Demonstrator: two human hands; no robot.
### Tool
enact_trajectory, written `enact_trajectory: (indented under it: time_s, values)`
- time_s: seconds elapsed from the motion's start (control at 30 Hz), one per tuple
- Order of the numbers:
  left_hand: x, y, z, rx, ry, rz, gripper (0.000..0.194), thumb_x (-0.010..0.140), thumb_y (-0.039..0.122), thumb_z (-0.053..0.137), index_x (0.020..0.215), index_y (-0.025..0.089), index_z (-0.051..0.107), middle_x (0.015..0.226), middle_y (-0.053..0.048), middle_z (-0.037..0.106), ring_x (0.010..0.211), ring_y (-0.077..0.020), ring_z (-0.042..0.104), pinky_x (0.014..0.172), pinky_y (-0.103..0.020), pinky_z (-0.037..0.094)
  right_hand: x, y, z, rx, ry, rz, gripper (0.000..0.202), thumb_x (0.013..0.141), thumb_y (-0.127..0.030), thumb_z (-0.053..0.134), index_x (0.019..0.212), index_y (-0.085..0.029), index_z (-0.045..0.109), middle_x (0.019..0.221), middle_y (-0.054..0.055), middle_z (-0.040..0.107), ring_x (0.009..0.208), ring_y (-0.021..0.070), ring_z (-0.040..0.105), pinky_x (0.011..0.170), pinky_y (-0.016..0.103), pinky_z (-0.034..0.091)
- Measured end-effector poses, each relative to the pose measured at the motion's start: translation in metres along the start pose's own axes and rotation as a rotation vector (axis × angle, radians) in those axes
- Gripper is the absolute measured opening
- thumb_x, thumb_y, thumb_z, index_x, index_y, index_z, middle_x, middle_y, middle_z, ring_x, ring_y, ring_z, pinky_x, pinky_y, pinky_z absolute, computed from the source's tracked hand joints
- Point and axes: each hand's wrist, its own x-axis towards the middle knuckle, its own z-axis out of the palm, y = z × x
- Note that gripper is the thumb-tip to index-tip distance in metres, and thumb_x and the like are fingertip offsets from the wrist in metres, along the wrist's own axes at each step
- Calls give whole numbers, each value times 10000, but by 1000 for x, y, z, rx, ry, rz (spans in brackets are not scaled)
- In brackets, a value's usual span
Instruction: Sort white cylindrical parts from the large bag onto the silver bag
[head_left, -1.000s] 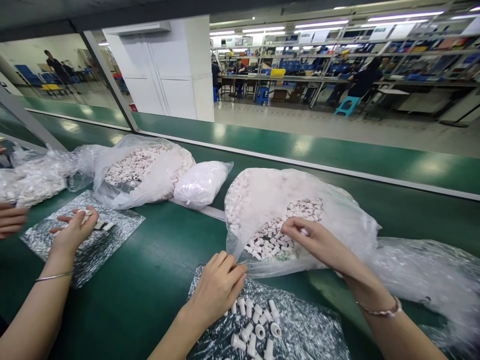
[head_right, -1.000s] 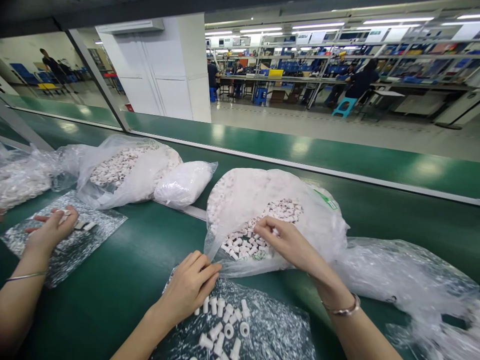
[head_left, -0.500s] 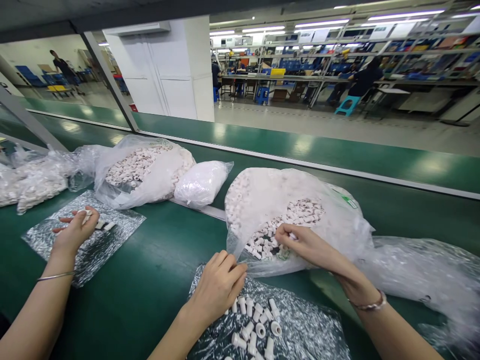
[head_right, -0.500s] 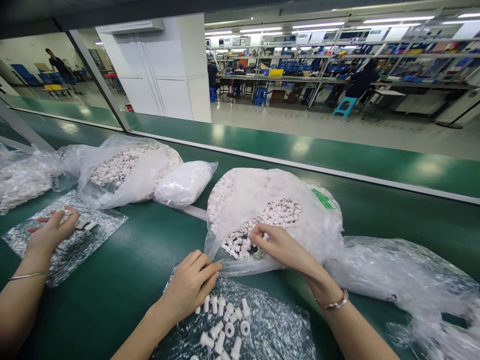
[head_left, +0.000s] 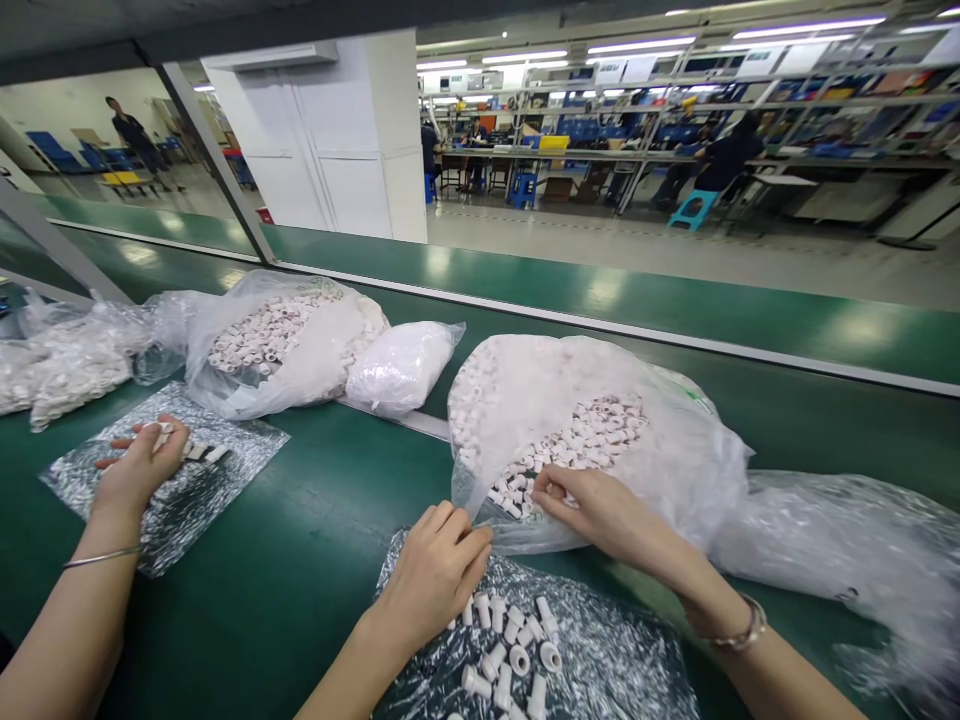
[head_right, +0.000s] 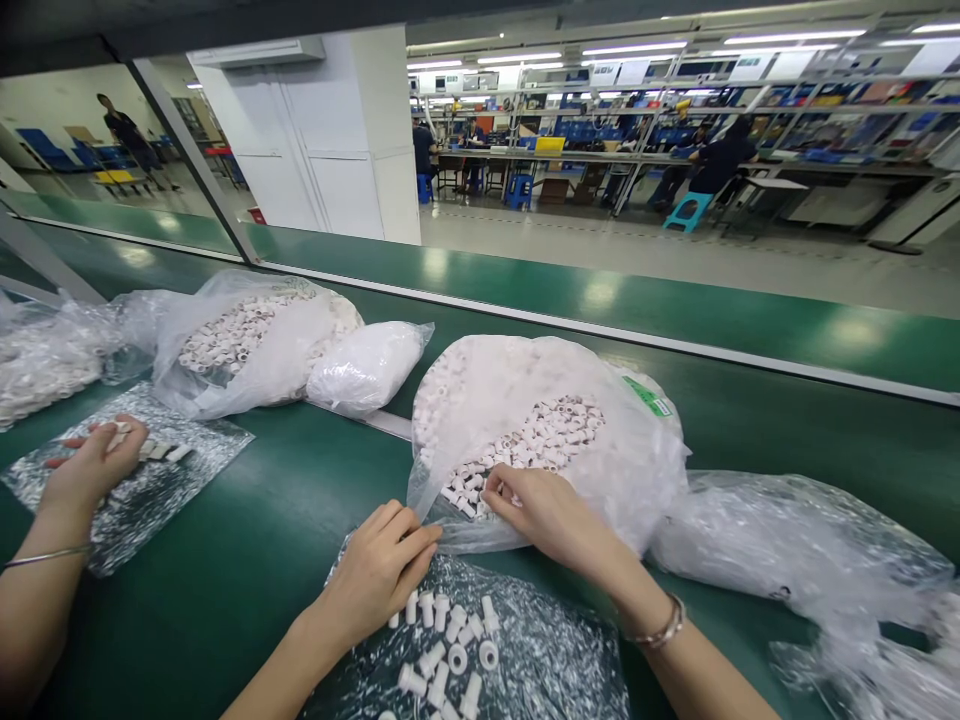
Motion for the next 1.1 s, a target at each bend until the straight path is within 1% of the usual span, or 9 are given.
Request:
enact_trajectory:
  time_s: [0.13, 0.27, 0.33, 0.43, 0.53, 0.67, 0.8, 0.97, 1.1]
  values:
    - [0, 0, 0, 3, -2, 4, 203, 964, 168, 460, 1091, 185, 618, 858, -53, 579, 804, -197, 513, 666, -336, 448, 0, 1, 21, -358, 32, 39, 178, 953, -327, 531, 861, -213, 631, 721, 30, 683, 649, 221, 635, 566, 287, 330]
    - [0, -1, 1, -4, -9, 2, 199, 967, 174, 453, 1081, 187, 616, 864, -59, 579, 811, -204, 511, 673, -342, 448, 3, -1, 24, -418, 41, 33, 170, 947, -298, 526, 848, -206, 628, 734, 39, 694, 656, 223, 647, 560, 283, 319]
    - [0, -1, 1, -10, -7, 1, 200, 969, 173, 452, 1086, 188, 613, 872, -60, 582, 815, -203, 511, 677, -343, 450, 3, -3, 17, -338, 79, 59, 190, 954, -315, 503, 860, -209, 629, 726, 30, 680, 636, 206, 626, 564, 283, 331]
    - [0, -1, 0, -9, 0, 2, 201, 970, 170, 449, 1083, 187, 614, 873, -58, 585, 814, -199, 511, 681, -341, 453, 1, -8, 2, -21, 100, 53, 240, 976, -373, 465, 894, -214, 625, 766, 18, 661, 684, 187, 602, 616, 281, 386]
    - [0, -1, 0, 2, 8, 8, 203, 973, 177, 444, 1071, 187, 622, 861, -57, 588, 802, -194, 510, 667, -334, 455, -1, -14, -13, 286, 37, 4, 339, 994, -464, 424, 865, -209, 608, 791, 17, 623, 724, 179, 560, 647, 277, 414]
    - [0, -1, -1, 20, 23, 17, 222, 981, 197, 431, 1079, 184, 630, 851, -61, 593, 800, -199, 516, 667, -339, 458, -5, -26, -16, 407, -86, 2, 374, 984, -518, 436, 866, -208, 608, 768, 13, 579, 695, 166, 512, 629, 273, 414]
    - [1, -3, -3, 34, 23, 15, 203, 973, 204, 456, 1065, 177, 636, 840, -58, 584, 820, -208, 514, 669, -342, 450, -15, -48, 9, 330, -195, -72, 268, 987, -427, 474, 894, -224, 621, 784, 6, 620, 677, 159, 535, 601, 265, 398]
    - [0, -4, -2, 10, 49, -4, 192, 978, 216, 461, 1017, 187, 647, 843, -52, 587, 822, -203, 500, 686, -346, 437, -33, -74, 62, -29, -191, -265, 30, 909, -194, 560, 893, -206, 582, 838, 3, 656, 668, 162, 596, 567, 273, 373]
    - [0, -4, -3, 24, 43, 1, 190, 978, 206, 463, 1029, 180, 645, 862, -50, 596, 834, -200, 498, 705, -347, 442, -39, -78, 96, -265, -178, -420, 46, 893, -214, 599, 925, -185, 586, 918, 38, 669, 743, 202, 643, 538, 290, 388]
